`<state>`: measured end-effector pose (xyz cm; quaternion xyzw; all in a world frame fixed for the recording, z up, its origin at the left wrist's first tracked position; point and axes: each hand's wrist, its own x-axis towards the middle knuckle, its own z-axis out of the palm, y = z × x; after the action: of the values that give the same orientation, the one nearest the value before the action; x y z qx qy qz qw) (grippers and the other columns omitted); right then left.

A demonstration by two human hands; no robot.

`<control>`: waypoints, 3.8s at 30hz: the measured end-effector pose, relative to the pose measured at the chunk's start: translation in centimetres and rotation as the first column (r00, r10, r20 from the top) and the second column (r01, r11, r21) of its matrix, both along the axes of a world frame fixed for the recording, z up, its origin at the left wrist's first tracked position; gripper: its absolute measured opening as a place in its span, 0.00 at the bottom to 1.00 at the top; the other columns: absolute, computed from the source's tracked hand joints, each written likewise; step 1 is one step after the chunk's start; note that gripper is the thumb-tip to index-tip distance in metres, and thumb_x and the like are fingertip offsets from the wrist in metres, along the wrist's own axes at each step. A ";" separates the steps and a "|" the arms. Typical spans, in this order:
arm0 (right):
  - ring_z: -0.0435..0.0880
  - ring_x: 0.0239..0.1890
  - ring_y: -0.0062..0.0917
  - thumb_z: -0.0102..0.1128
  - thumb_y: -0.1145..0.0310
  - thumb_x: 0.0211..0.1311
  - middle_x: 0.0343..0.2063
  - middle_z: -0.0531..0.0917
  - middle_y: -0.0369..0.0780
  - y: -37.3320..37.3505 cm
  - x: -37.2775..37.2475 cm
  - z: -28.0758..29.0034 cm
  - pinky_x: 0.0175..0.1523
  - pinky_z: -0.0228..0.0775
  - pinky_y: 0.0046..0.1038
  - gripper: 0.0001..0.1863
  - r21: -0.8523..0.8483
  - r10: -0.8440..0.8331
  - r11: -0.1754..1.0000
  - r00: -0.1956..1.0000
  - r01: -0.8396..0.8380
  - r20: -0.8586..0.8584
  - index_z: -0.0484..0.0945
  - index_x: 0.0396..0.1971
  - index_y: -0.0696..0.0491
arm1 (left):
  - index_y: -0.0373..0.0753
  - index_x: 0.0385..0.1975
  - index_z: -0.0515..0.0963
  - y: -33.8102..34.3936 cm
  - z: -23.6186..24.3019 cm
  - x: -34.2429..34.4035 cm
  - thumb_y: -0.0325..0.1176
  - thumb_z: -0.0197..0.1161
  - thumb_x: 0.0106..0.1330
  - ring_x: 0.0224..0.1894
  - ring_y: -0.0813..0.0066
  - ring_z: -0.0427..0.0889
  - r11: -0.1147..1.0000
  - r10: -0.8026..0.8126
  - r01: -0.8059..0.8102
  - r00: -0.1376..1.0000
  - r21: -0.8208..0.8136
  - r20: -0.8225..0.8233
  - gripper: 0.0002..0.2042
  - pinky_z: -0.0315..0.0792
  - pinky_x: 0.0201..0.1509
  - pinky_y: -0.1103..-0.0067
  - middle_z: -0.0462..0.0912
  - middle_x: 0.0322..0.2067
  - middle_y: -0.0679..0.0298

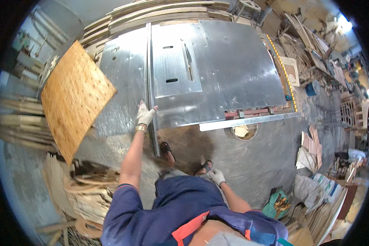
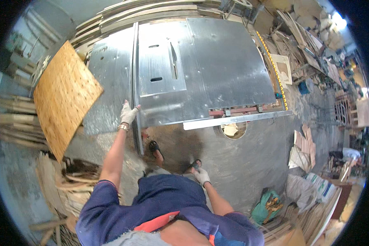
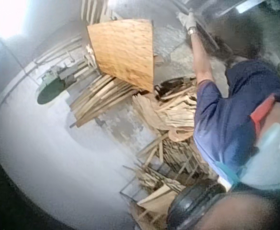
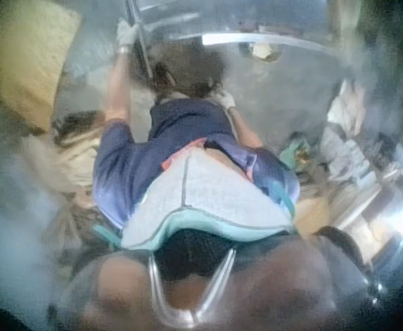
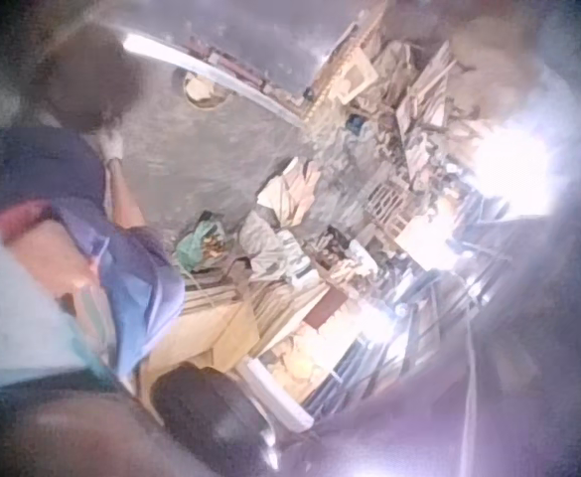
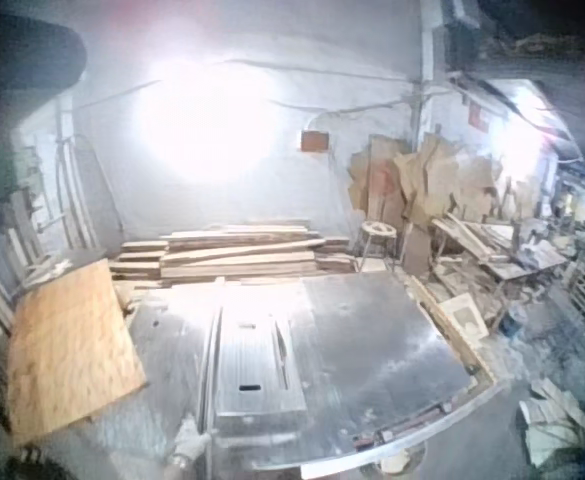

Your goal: The person repeatedly positions large plywood sheets on a table saw, cuts them into smaller pieces, and stacks the cut pieces on the floor. The person also uses a tape measure to measure a sheet before cutting.

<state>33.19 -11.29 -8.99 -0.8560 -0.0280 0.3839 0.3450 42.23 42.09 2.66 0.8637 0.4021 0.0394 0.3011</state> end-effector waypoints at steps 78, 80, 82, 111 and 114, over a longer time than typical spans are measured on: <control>0.60 0.71 0.46 0.74 0.51 0.46 0.67 0.64 0.51 23.4 12.1 10.2 0.71 0.54 0.46 0.52 0.186 0.003 0.976 0.858 -0.114 0.514 0.59 0.68 0.60 | 0.35 0.70 0.58 -3.7 -9.2 17.7 0.45 0.55 0.70 0.76 0.60 0.50 0.987 -0.161 0.138 0.894 0.086 0.417 0.33 0.29 0.77 0.57 0.60 0.70 0.50; 0.53 0.74 0.45 0.74 0.52 0.46 0.69 0.61 0.50 24.6 13.5 10.4 0.75 0.43 0.47 0.55 0.055 0.139 0.979 0.847 -0.194 0.513 0.52 0.70 0.60 | 0.36 0.71 0.57 -3.3 -9.7 18.2 0.44 0.54 0.69 0.75 0.61 0.53 0.961 -0.271 0.222 0.877 0.164 0.396 0.33 0.32 0.77 0.58 0.62 0.69 0.52; 0.40 0.77 0.43 0.74 0.55 0.46 0.72 0.54 0.47 25.7 14.7 10.0 0.77 0.25 0.49 0.61 -0.041 0.241 0.968 0.866 -0.249 0.439 0.42 0.73 0.60 | 0.37 0.72 0.55 -3.3 -10.0 18.5 0.45 0.52 0.69 0.75 0.61 0.53 0.933 -0.350 0.284 0.861 0.222 0.370 0.33 0.33 0.77 0.57 0.62 0.69 0.53; 0.44 0.76 0.42 0.68 0.70 0.46 0.71 0.56 0.49 24.8 16.0 8.3 0.78 0.31 0.47 0.54 0.101 0.141 0.971 0.864 -0.216 0.483 0.46 0.72 0.61 | 0.38 0.72 0.55 -3.6 -8.7 19.1 0.52 0.50 0.70 0.75 0.58 0.50 0.863 -0.477 0.402 0.849 0.307 0.229 0.35 0.27 0.76 0.53 0.69 0.65 0.52; 0.43 0.77 0.42 0.66 0.72 0.46 0.72 0.55 0.49 24.7 16.0 8.7 0.78 0.31 0.47 0.53 0.137 0.120 0.969 0.873 -0.207 0.473 0.46 0.72 0.60 | 0.41 0.73 0.53 -3.5 -8.8 18.9 0.55 0.46 0.71 0.76 0.62 0.48 0.859 -0.487 0.426 0.851 0.286 0.197 0.35 0.25 0.76 0.54 0.66 0.68 0.53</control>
<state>49.14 13.37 -0.34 -0.8817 -0.2167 0.1934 0.3718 61.17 38.58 -6.10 0.9507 0.1330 0.1269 0.2497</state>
